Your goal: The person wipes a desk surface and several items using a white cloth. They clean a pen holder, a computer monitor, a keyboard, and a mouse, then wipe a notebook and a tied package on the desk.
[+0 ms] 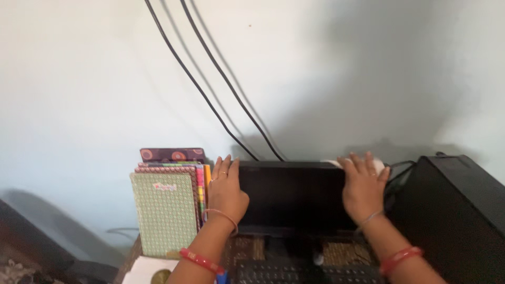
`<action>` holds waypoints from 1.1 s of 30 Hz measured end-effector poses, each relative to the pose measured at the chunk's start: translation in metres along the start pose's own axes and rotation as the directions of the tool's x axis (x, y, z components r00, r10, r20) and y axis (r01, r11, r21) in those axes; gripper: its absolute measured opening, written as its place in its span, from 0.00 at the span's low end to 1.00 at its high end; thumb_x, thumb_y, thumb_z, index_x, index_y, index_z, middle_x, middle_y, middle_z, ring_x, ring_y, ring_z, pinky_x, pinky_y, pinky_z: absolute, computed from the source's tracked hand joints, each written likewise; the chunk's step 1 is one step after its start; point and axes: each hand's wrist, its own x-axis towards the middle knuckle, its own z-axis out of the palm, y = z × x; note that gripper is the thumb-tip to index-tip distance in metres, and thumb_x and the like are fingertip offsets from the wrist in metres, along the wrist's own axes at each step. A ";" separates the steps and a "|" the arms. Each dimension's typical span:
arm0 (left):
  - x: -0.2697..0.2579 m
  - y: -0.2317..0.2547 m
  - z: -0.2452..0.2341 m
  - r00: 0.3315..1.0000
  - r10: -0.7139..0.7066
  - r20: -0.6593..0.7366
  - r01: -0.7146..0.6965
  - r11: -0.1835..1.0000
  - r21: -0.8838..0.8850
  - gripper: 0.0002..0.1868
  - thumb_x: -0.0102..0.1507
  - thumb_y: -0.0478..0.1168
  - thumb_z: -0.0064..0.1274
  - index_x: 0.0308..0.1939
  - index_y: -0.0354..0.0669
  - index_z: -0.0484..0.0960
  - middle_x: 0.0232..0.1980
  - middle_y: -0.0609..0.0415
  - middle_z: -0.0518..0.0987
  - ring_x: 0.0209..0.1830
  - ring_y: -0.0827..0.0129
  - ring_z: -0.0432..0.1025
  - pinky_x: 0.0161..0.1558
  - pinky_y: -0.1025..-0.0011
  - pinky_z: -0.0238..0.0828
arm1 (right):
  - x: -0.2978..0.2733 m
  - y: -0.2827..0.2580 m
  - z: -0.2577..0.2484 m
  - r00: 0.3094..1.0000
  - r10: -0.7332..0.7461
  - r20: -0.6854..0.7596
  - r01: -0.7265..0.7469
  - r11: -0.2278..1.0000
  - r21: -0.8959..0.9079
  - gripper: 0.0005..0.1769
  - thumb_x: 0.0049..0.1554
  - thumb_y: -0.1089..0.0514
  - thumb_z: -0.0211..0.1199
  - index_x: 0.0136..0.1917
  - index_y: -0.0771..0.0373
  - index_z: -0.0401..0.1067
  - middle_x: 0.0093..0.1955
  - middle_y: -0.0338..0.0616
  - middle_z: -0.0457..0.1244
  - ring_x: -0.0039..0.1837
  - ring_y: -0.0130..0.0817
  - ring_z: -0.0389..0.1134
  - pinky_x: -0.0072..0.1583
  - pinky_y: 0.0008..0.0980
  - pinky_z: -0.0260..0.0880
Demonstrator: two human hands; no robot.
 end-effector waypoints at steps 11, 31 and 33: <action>0.013 -0.045 0.008 0.964 0.208 0.166 -0.206 0.978 -0.027 0.42 0.49 0.26 0.51 0.69 0.28 0.61 0.71 0.35 0.65 0.75 0.47 0.57 0.70 0.54 0.52 | -0.021 -0.167 0.077 0.934 -0.356 0.017 0.320 0.858 0.402 0.39 0.53 0.70 0.49 0.78 0.55 0.57 0.81 0.46 0.50 0.81 0.53 0.46 0.75 0.58 0.42; 0.022 -0.092 0.006 0.960 0.275 0.053 -0.232 0.889 -0.394 0.35 0.53 0.23 0.41 0.67 0.39 0.74 0.69 0.44 0.74 0.74 0.53 0.64 0.70 0.61 0.60 | -0.072 -0.202 0.180 0.961 -0.275 -0.029 0.268 0.903 0.335 0.32 0.57 0.59 0.54 0.74 0.63 0.60 0.80 0.56 0.49 0.83 0.58 0.41 0.78 0.63 0.36; 0.020 -0.092 0.009 0.965 0.258 0.039 -0.223 0.893 -0.392 0.34 0.57 0.24 0.44 0.69 0.40 0.73 0.69 0.44 0.74 0.73 0.53 0.64 0.71 0.61 0.60 | -0.078 -0.216 0.184 0.959 -0.275 -0.076 0.285 0.910 0.300 0.26 0.58 0.61 0.55 0.71 0.59 0.66 0.79 0.47 0.54 0.83 0.50 0.47 0.77 0.61 0.40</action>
